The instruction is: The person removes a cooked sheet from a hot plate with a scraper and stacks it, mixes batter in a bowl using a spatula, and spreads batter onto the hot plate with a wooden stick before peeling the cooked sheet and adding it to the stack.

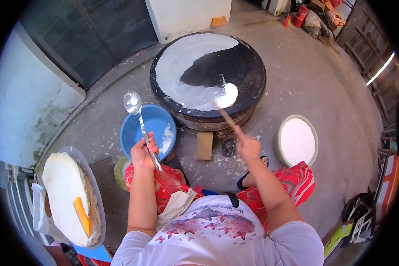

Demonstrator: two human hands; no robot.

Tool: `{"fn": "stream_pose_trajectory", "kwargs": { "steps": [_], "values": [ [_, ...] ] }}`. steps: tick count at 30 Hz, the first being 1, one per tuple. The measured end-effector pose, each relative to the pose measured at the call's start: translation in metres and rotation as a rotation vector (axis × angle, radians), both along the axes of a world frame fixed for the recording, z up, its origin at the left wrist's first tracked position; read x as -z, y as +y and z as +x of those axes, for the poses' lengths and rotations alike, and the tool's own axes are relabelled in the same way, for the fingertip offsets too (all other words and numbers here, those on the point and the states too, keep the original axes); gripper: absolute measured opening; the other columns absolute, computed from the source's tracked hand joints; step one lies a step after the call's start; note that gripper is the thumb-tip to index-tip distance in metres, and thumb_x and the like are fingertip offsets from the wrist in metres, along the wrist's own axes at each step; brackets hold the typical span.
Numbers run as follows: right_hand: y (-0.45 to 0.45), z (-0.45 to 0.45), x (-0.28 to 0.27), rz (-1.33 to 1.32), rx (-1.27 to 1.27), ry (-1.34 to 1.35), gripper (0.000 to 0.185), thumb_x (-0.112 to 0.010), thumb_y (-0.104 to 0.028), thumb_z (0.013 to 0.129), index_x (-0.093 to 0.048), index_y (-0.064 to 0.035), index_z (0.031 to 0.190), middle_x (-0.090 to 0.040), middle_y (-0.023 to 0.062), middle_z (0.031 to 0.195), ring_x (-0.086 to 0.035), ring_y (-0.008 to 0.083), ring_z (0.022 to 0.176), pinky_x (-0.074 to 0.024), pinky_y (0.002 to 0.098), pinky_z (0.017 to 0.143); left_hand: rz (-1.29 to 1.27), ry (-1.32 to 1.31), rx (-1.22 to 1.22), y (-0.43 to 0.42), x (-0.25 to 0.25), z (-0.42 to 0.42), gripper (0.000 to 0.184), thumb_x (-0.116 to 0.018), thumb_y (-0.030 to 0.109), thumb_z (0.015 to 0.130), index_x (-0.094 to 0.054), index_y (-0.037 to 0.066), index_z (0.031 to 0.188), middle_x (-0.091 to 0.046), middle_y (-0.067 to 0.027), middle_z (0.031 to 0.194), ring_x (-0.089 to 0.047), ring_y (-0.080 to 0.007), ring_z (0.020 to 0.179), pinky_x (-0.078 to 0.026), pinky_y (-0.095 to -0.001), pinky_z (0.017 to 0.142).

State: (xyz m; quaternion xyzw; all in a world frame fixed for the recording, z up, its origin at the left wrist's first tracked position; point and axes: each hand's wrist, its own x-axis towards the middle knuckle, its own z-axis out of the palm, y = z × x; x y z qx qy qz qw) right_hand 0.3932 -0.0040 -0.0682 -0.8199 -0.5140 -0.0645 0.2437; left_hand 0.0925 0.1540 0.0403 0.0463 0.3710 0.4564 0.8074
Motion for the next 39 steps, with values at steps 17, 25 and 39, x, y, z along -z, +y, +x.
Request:
{"fn": "stream_pose_trajectory", "kwargs": {
  "steps": [17, 25, 39],
  "values": [
    [0.031, 0.128, -0.027, -0.020, 0.158, -0.011, 0.050, -0.057, -0.011, 0.069, -0.054, -0.0281, 0.116, -0.053, 0.0058, 0.065, -0.057, 0.0260, 0.059, -0.0472, 0.0380, 0.055, -0.045, 0.084, -0.020, 0.002, 0.001, 0.032, 0.029, -0.033, 0.014, 0.090, -0.045, -0.006, 0.107, -0.046, -0.0056, 0.076, -0.040, -0.0091, 0.052, -0.035, -0.0210, 0.044],
    [-0.015, 0.185, -0.011, -0.104, -0.199, -0.068, 0.051, -0.057, -0.010, 0.068, -0.055, -0.0277, 0.116, -0.053, 0.0067, 0.063, -0.057, 0.0243, 0.059, -0.0472, 0.0365, 0.054, -0.069, 0.122, -0.073, 0.001, 0.000, 0.043, 0.029, -0.034, 0.016, 0.091, -0.045, -0.006, 0.107, -0.046, -0.0049, 0.075, -0.039, -0.0085, 0.052, -0.034, -0.0199, 0.043],
    [0.056, 0.286, -0.009, -0.046, -0.113, -0.154, 0.042, -0.057, -0.010, 0.069, -0.061, -0.0280, 0.107, -0.055, 0.0073, 0.063, -0.057, 0.0252, 0.060, -0.0468, 0.0359, 0.054, -0.130, 0.153, -0.137, 0.013, 0.010, 0.061, 0.028, -0.035, 0.015, 0.091, -0.046, -0.005, 0.106, -0.047, -0.0043, 0.073, -0.039, -0.0085, 0.051, -0.034, -0.0200, 0.042]
  ]
}}
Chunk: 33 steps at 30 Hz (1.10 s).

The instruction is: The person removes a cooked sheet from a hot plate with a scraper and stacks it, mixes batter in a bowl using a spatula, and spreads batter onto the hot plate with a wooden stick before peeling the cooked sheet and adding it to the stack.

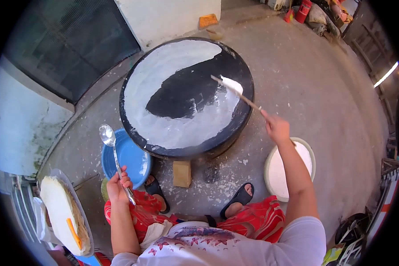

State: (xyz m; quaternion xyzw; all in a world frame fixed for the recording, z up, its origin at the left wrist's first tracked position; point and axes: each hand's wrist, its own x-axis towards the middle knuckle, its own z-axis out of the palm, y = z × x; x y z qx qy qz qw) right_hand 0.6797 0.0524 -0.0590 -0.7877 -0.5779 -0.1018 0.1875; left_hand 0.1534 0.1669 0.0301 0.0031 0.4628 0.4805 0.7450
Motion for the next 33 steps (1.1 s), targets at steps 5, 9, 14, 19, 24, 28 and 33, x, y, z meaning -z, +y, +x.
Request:
{"fn": "stream_pose_trajectory", "kwargs": {
  "steps": [5, 9, 14, 19, 24, 28, 33],
  "values": [
    [0.074, -0.025, -0.022, 0.002, 0.158, 0.424, 0.044, -0.054, -0.008, 0.068, -0.063, -0.0293, 0.106, -0.062, 0.0064, 0.071, -0.061, 0.0235, 0.067, -0.0485, 0.0333, 0.058, -0.022, 0.001, -0.021, 0.006, 0.002, 0.005, 0.028, -0.034, 0.015, 0.091, -0.047, -0.005, 0.106, -0.047, -0.0042, 0.072, -0.040, -0.0088, 0.051, -0.034, -0.0205, 0.042],
    [0.029, 0.017, -0.005, 0.040, -0.131, 0.234, 0.041, -0.054, -0.011, 0.071, -0.061, -0.0305, 0.107, -0.064, 0.0062, 0.078, -0.061, 0.0247, 0.069, -0.0487, 0.0343, 0.061, -0.037, -0.027, -0.044, 0.007, -0.002, 0.009, 0.028, -0.034, 0.014, 0.091, -0.047, -0.005, 0.107, -0.047, -0.0045, 0.072, -0.040, -0.0092, 0.051, -0.035, -0.0209, 0.042],
    [0.104, 0.032, -0.019, -0.074, 0.083, 0.047, 0.045, -0.054, -0.009, 0.072, -0.059, -0.0320, 0.110, -0.062, 0.0049, 0.078, -0.060, 0.0237, 0.070, -0.0482, 0.0354, 0.059, -0.032, -0.003, -0.030, 0.009, -0.001, 0.015, 0.029, -0.034, 0.014, 0.090, -0.046, -0.005, 0.108, -0.048, -0.0048, 0.072, -0.040, -0.0094, 0.050, -0.035, -0.0209, 0.042],
    [0.097, 0.027, -0.017, 0.019, -0.129, 0.248, 0.049, -0.052, -0.005, 0.073, -0.056, -0.0338, 0.113, -0.057, 0.0034, 0.073, -0.058, 0.0242, 0.070, -0.0480, 0.0363, 0.059, -0.066, -0.019, -0.052, 0.009, -0.001, 0.016, 0.029, -0.034, 0.014, 0.090, -0.046, -0.005, 0.108, -0.048, -0.0049, 0.071, -0.039, -0.0095, 0.050, -0.035, -0.0212, 0.042],
    [0.100, 0.071, -0.013, -0.106, 0.057, -0.072, 0.049, -0.050, -0.006, 0.073, -0.056, -0.0327, 0.113, -0.057, 0.0043, 0.075, -0.058, 0.0259, 0.078, -0.0477, 0.0361, 0.066, -0.055, -0.017, -0.036, 0.011, -0.002, 0.019, 0.029, -0.035, 0.014, 0.090, -0.047, -0.005, 0.107, -0.047, -0.0050, 0.071, -0.039, -0.0096, 0.049, -0.035, -0.0215, 0.041],
    [0.153, 0.036, -0.021, -0.045, 0.117, 0.063, 0.054, -0.051, -0.003, 0.070, -0.055, -0.0327, 0.114, -0.056, 0.0053, 0.078, -0.057, 0.0254, 0.079, -0.0469, 0.0360, 0.068, -0.083, -0.032, -0.038, 0.014, -0.003, 0.022, 0.028, -0.035, 0.015, 0.090, -0.047, -0.005, 0.106, -0.047, -0.0050, 0.070, -0.039, -0.0095, 0.049, -0.034, -0.0214, 0.041],
    [0.099, 0.081, -0.018, -0.131, -0.055, 0.158, 0.053, -0.050, -0.001, 0.074, -0.054, -0.0333, 0.116, -0.054, 0.0049, 0.088, -0.055, 0.0252, 0.085, -0.0460, 0.0371, 0.073, -0.083, -0.063, -0.042, 0.013, -0.006, 0.020, 0.028, -0.035, 0.015, 0.090, -0.048, -0.005, 0.105, -0.047, -0.0048, 0.070, -0.039, -0.0096, 0.049, -0.034, -0.0212, 0.041]
  ]
}}
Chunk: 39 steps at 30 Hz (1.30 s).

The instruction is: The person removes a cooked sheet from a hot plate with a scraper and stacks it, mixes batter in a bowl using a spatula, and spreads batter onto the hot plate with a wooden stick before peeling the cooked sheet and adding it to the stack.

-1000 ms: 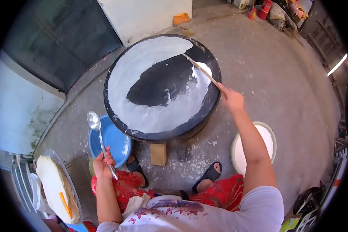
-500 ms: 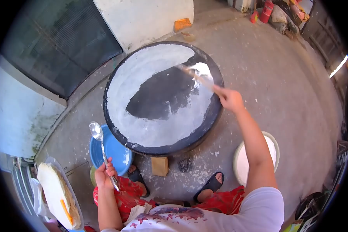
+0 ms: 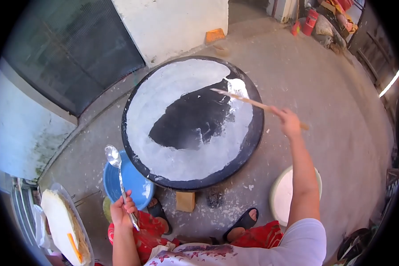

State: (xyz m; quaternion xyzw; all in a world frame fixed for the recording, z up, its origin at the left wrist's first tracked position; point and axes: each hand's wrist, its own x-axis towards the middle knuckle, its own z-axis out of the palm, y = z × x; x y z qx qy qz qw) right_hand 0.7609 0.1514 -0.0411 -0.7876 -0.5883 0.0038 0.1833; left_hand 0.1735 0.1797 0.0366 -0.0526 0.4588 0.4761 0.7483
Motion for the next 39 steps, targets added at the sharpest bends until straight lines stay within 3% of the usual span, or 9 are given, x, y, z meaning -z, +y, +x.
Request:
{"fn": "stream_pose_trajectory", "kwargs": {
  "steps": [8, 13, 15, 21, 22, 25, 27, 32, 39],
  "values": [
    [0.095, -0.053, -0.016, -0.031, 0.211, 0.093, 0.040, -0.040, -0.011, 0.085, -0.047, -0.0214, 0.122, -0.055, 0.0155, 0.102, -0.056, 0.0310, 0.094, -0.0449, 0.0404, 0.081, 0.009, -0.005, -0.001, 0.003, -0.001, 0.005, 0.028, -0.038, 0.015, 0.089, -0.048, -0.006, 0.105, -0.049, -0.0060, 0.070, -0.040, -0.0099, 0.049, -0.034, -0.0213, 0.041],
    [0.055, -0.070, -0.021, -0.091, 0.430, 0.226, 0.034, -0.041, -0.015, 0.086, -0.051, -0.0138, 0.119, -0.060, 0.0188, 0.096, -0.059, 0.0319, 0.090, -0.0460, 0.0398, 0.079, 0.032, -0.027, 0.023, -0.001, -0.003, -0.003, 0.029, -0.038, 0.015, 0.088, -0.048, -0.006, 0.105, -0.049, -0.0059, 0.071, -0.040, -0.0099, 0.050, -0.034, -0.0216, 0.042],
    [0.033, -0.084, -0.020, -0.018, 0.332, 0.676, 0.030, -0.042, -0.013, 0.086, -0.056, -0.0100, 0.112, -0.062, 0.0194, 0.090, -0.061, 0.0316, 0.086, -0.0472, 0.0369, 0.074, 0.036, -0.016, 0.032, -0.004, -0.002, -0.008, 0.029, -0.038, 0.015, 0.088, -0.048, -0.006, 0.105, -0.048, -0.0058, 0.071, -0.040, -0.0099, 0.050, -0.034, -0.0216, 0.042],
    [0.034, -0.102, 0.026, 0.137, 0.387, 0.618, 0.027, -0.044, -0.013, 0.086, -0.058, -0.0075, 0.108, -0.063, 0.0168, 0.081, -0.063, 0.0240, 0.070, -0.0479, 0.0322, 0.066, 0.064, -0.067, 0.061, -0.007, -0.001, -0.018, 0.029, -0.039, 0.015, 0.088, -0.047, -0.007, 0.106, -0.047, -0.0057, 0.073, -0.039, -0.0096, 0.051, -0.034, -0.0211, 0.043],
    [0.030, -0.133, -0.022, 0.030, 0.425, 0.863, 0.027, -0.045, -0.014, 0.086, -0.059, -0.0080, 0.108, -0.064, 0.0148, 0.084, -0.063, 0.0223, 0.072, -0.0479, 0.0323, 0.067, 0.070, -0.086, 0.067, -0.008, 0.000, -0.021, 0.030, -0.039, 0.015, 0.088, -0.047, -0.007, 0.106, -0.047, -0.0057, 0.073, -0.039, -0.0096, 0.051, -0.034, -0.0213, 0.043],
    [0.040, -0.132, -0.005, 0.061, 0.347, 0.876, 0.026, -0.045, -0.017, 0.088, -0.059, -0.0095, 0.109, -0.063, 0.0109, 0.075, -0.060, 0.0161, 0.060, -0.0479, 0.0289, 0.059, 0.087, -0.095, 0.071, -0.011, 0.001, -0.028, 0.030, -0.038, 0.015, 0.088, -0.046, -0.007, 0.107, -0.047, -0.0057, 0.074, -0.039, -0.0097, 0.051, -0.034, -0.0216, 0.043],
    [0.044, -0.136, 0.007, 0.195, 0.401, 0.677, 0.026, -0.046, -0.018, 0.087, -0.060, -0.0099, 0.108, -0.064, 0.0128, 0.088, -0.063, 0.0210, 0.079, -0.0473, 0.0306, 0.071, 0.091, -0.079, 0.069, -0.016, 0.002, -0.032, 0.030, -0.038, 0.016, 0.088, -0.046, -0.006, 0.107, -0.047, -0.0057, 0.074, -0.039, -0.0097, 0.051, -0.034, -0.0218, 0.043],
    [0.041, -0.178, -0.010, 0.024, 0.253, 0.584, 0.028, -0.047, -0.020, 0.085, -0.059, -0.0140, 0.109, -0.062, 0.0140, 0.098, -0.060, 0.0268, 0.091, -0.0452, 0.0340, 0.080, 0.083, -0.074, 0.063, -0.017, 0.001, -0.039, 0.030, -0.036, 0.016, 0.089, -0.045, -0.006, 0.108, -0.047, -0.0054, 0.075, -0.039, -0.0099, 0.051, -0.035, -0.0219, 0.044],
    [-0.010, -0.158, -0.002, 0.081, 0.678, 0.490, 0.030, -0.043, -0.024, 0.086, -0.058, -0.0201, 0.112, -0.062, 0.0118, 0.102, -0.059, 0.0294, 0.093, -0.0464, 0.0368, 0.079, 0.092, -0.089, 0.089, -0.021, -0.003, -0.049, 0.030, -0.035, 0.016, 0.089, -0.045, -0.006, 0.107, -0.046, -0.0052, 0.075, -0.039, -0.0098, 0.052, -0.035, -0.0216, 0.044]
  ]
}}
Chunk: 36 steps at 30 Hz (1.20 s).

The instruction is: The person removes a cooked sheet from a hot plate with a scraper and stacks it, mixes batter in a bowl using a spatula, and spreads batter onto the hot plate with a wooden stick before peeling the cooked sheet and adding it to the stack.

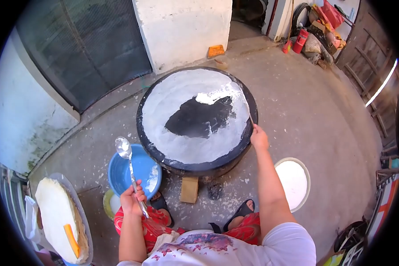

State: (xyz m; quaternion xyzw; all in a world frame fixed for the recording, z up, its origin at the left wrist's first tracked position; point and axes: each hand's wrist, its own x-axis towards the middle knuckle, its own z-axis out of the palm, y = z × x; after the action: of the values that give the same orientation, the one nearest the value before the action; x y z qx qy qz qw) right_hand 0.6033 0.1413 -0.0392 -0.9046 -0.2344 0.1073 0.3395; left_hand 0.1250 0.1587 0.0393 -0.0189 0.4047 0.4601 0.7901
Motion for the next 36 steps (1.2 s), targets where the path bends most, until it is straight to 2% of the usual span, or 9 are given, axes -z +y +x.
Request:
{"fn": "stream_pose_trajectory", "kwargs": {
  "steps": [6, 9, 11, 18, 20, 22, 27, 31, 36],
  "values": [
    [0.053, -0.067, 0.022, 0.014, -0.413, 0.090, 0.030, -0.043, -0.028, 0.086, -0.058, -0.0225, 0.111, -0.061, 0.0108, 0.104, -0.057, 0.0293, 0.097, -0.0437, 0.0375, 0.083, 0.003, -0.032, 0.011, 0.000, 0.000, -0.002, 0.028, -0.036, 0.014, 0.089, -0.045, -0.006, 0.106, -0.046, -0.0052, 0.074, -0.039, -0.0102, 0.051, -0.034, -0.0218, 0.044],
    [0.050, -0.080, -0.035, -0.076, -0.304, 0.122, 0.030, -0.042, -0.029, 0.086, -0.058, -0.0228, 0.111, -0.061, 0.0104, 0.103, -0.057, 0.0290, 0.096, -0.0436, 0.0377, 0.083, 0.024, -0.015, 0.014, -0.003, -0.001, -0.003, 0.027, -0.037, 0.013, 0.089, -0.046, -0.006, 0.106, -0.047, -0.0047, 0.072, -0.040, -0.0092, 0.050, -0.035, -0.0208, 0.043],
    [0.061, -0.077, -0.005, -0.033, -0.243, 0.108, 0.030, -0.043, -0.028, 0.086, -0.058, -0.0229, 0.111, -0.061, 0.0107, 0.102, -0.058, 0.0287, 0.095, -0.0442, 0.0376, 0.082, 0.018, -0.014, -0.003, -0.007, 0.001, -0.006, 0.028, -0.037, 0.014, 0.088, -0.046, -0.006, 0.105, -0.047, -0.0050, 0.072, -0.040, -0.0096, 0.050, -0.035, -0.0212, 0.043],
    [0.036, -0.098, -0.029, -0.040, -0.611, 0.038, 0.028, -0.047, -0.023, 0.086, -0.060, -0.0162, 0.109, -0.063, 0.0145, 0.096, -0.060, 0.0273, 0.089, -0.0456, 0.0336, 0.078, 0.041, -0.014, -0.011, -0.005, -0.001, -0.012, 0.027, -0.035, 0.013, 0.090, -0.046, -0.008, 0.102, -0.045, -0.0069, 0.074, -0.039, -0.0114, 0.052, -0.035, -0.0229, 0.044],
    [0.019, -0.093, -0.040, -0.185, -0.293, 0.016, 0.032, -0.042, -0.032, 0.086, -0.058, -0.0219, 0.112, -0.061, 0.0123, 0.103, -0.057, 0.0291, 0.097, -0.0443, 0.0373, 0.083, 0.044, -0.015, -0.012, -0.007, 0.001, -0.014, 0.027, -0.035, 0.013, 0.090, -0.046, -0.008, 0.102, -0.045, -0.0071, 0.074, -0.039, -0.0114, 0.052, -0.035, -0.0229, 0.044],
    [0.024, -0.081, 0.015, -0.058, -0.330, 0.007, 0.033, -0.041, -0.033, 0.087, -0.057, -0.0223, 0.113, -0.060, 0.0122, 0.104, -0.057, 0.0295, 0.097, -0.0440, 0.0376, 0.083, 0.076, 0.001, 0.006, -0.006, 0.003, -0.015, 0.027, -0.035, 0.014, 0.090, -0.046, -0.008, 0.102, -0.045, -0.0072, 0.074, -0.040, -0.0114, 0.052, -0.035, -0.0230, 0.044],
    [0.030, -0.128, -0.005, -0.070, -0.600, 0.023, 0.033, -0.039, -0.033, 0.087, -0.056, -0.0227, 0.114, -0.059, 0.0125, 0.105, -0.055, 0.0319, 0.098, -0.0434, 0.0402, 0.084, 0.068, -0.018, 0.009, -0.006, 0.004, -0.016, 0.028, -0.035, 0.014, 0.090, -0.046, -0.008, 0.103, -0.045, -0.0071, 0.074, -0.040, -0.0114, 0.052, -0.035, -0.0229, 0.044],
    [0.031, -0.121, -0.032, -0.194, -0.491, 0.005, 0.031, -0.040, -0.030, 0.087, -0.056, -0.0236, 0.113, -0.060, 0.0118, 0.104, -0.056, 0.0305, 0.097, -0.0443, 0.0387, 0.082, 0.084, -0.006, 0.012, -0.007, 0.007, -0.020, 0.028, -0.034, 0.014, 0.090, -0.046, -0.008, 0.102, -0.045, -0.0071, 0.074, -0.039, -0.0114, 0.053, -0.035, -0.0231, 0.045],
    [0.054, -0.110, 0.019, 0.058, -0.656, -0.032, 0.029, -0.045, -0.029, 0.085, -0.058, -0.0236, 0.110, -0.061, 0.0112, 0.102, -0.058, 0.0278, 0.094, -0.0453, 0.0374, 0.080, 0.083, -0.008, 0.014, -0.006, 0.004, -0.021, 0.028, -0.033, 0.015, 0.090, -0.046, -0.008, 0.102, -0.045, -0.0071, 0.075, -0.039, -0.0114, 0.053, -0.035, -0.0234, 0.045]
  ]
}}
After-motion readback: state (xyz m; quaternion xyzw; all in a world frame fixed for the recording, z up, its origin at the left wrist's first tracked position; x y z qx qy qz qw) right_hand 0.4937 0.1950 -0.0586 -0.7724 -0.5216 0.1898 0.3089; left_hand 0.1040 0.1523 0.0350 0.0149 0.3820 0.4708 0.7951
